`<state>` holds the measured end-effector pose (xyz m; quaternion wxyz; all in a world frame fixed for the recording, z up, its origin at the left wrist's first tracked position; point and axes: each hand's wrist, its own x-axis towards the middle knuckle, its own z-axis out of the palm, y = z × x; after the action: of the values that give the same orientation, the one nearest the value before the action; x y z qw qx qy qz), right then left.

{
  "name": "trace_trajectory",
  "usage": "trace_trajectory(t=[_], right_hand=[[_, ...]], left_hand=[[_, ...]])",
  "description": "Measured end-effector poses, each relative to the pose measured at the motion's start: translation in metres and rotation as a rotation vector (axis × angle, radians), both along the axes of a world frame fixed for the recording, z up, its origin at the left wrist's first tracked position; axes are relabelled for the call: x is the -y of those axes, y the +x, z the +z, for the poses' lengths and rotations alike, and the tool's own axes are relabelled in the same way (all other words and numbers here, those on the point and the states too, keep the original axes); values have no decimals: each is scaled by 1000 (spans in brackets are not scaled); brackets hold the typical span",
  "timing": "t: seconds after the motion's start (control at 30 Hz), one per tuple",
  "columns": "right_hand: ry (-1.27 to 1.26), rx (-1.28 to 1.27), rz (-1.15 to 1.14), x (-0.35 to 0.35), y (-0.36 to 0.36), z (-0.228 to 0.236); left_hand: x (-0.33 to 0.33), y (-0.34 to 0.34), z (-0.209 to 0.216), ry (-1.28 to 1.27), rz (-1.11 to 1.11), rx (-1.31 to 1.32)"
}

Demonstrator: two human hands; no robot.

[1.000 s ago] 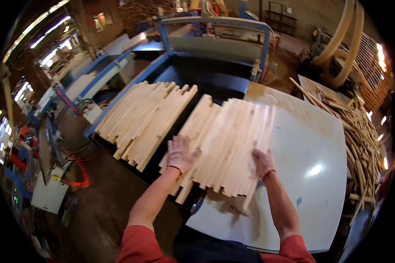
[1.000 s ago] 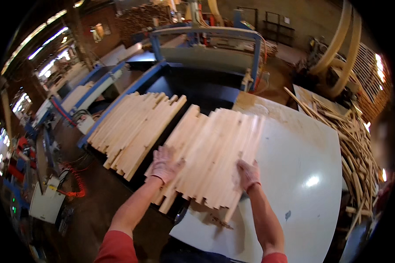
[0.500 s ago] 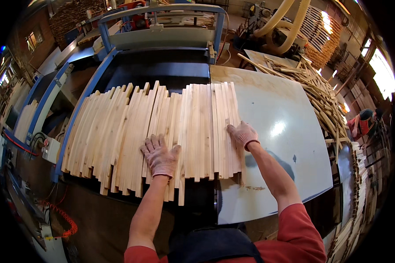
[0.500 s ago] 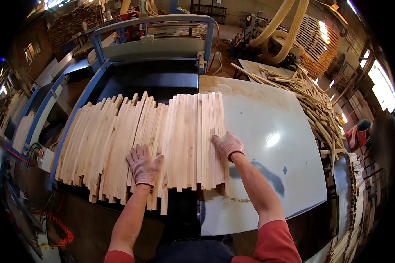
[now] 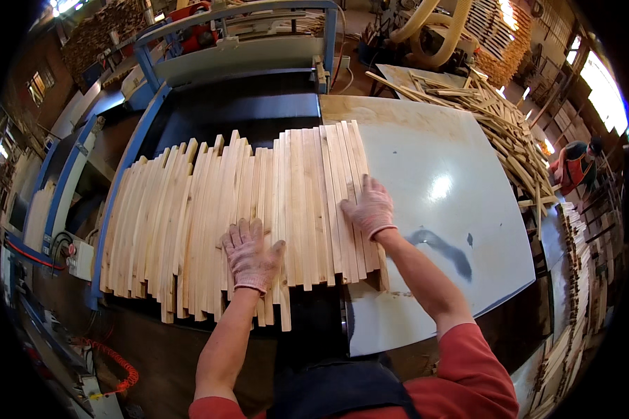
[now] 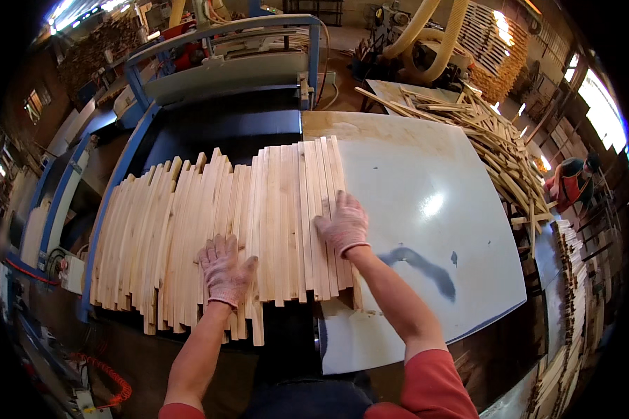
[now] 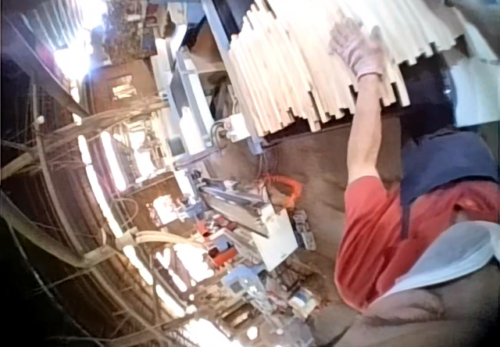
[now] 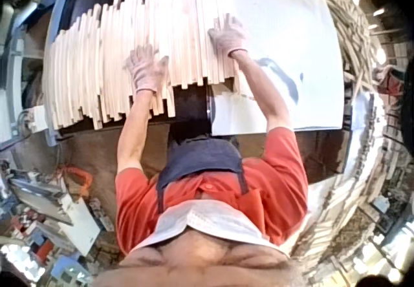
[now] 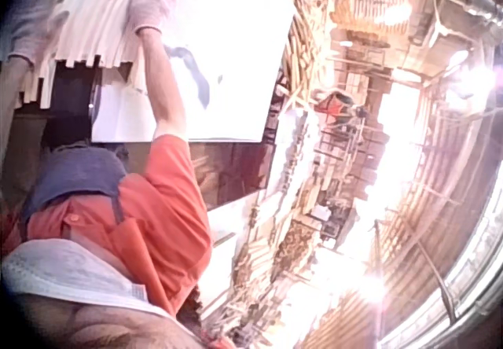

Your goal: The person picks up groups of wooden slats from a large workbench and places them onto a moving conveyor belt for processing.

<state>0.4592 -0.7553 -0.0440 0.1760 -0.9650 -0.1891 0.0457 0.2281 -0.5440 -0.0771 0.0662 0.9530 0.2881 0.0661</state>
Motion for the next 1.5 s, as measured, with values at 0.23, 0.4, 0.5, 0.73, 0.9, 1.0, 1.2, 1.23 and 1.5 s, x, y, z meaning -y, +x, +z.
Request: trace_trajectory(t=[0.23,0.4,0.5,0.73,0.9,1.0,1.2,1.23,1.5], right_hand=[[-172,77,59,-49,19,-34],[-173,55,101,-53,21,-13],[-173,14,109,-34,22,4],[-156,112,-1,15,44,-37],[-155,177,-34,24,52,-42],[-154,177,1,23,49,-38],[-156,185,-30,26,51,-36],[-149,188,-27,22,50,-35],[-180,262,-10,1,6,-31]], left_hand=[[6,16,5,-27,29,-69],[52,50,-8,18,-51,-36],[66,52,-11,26,-84,-4],[71,52,-3,-13,-73,-36],[65,49,-4,-49,-98,-37],[45,34,-15,-158,-119,-5],[-69,-70,-18,-34,138,160],[-102,-101,-23,-3,252,147],[-274,-295,46,112,790,-99]])
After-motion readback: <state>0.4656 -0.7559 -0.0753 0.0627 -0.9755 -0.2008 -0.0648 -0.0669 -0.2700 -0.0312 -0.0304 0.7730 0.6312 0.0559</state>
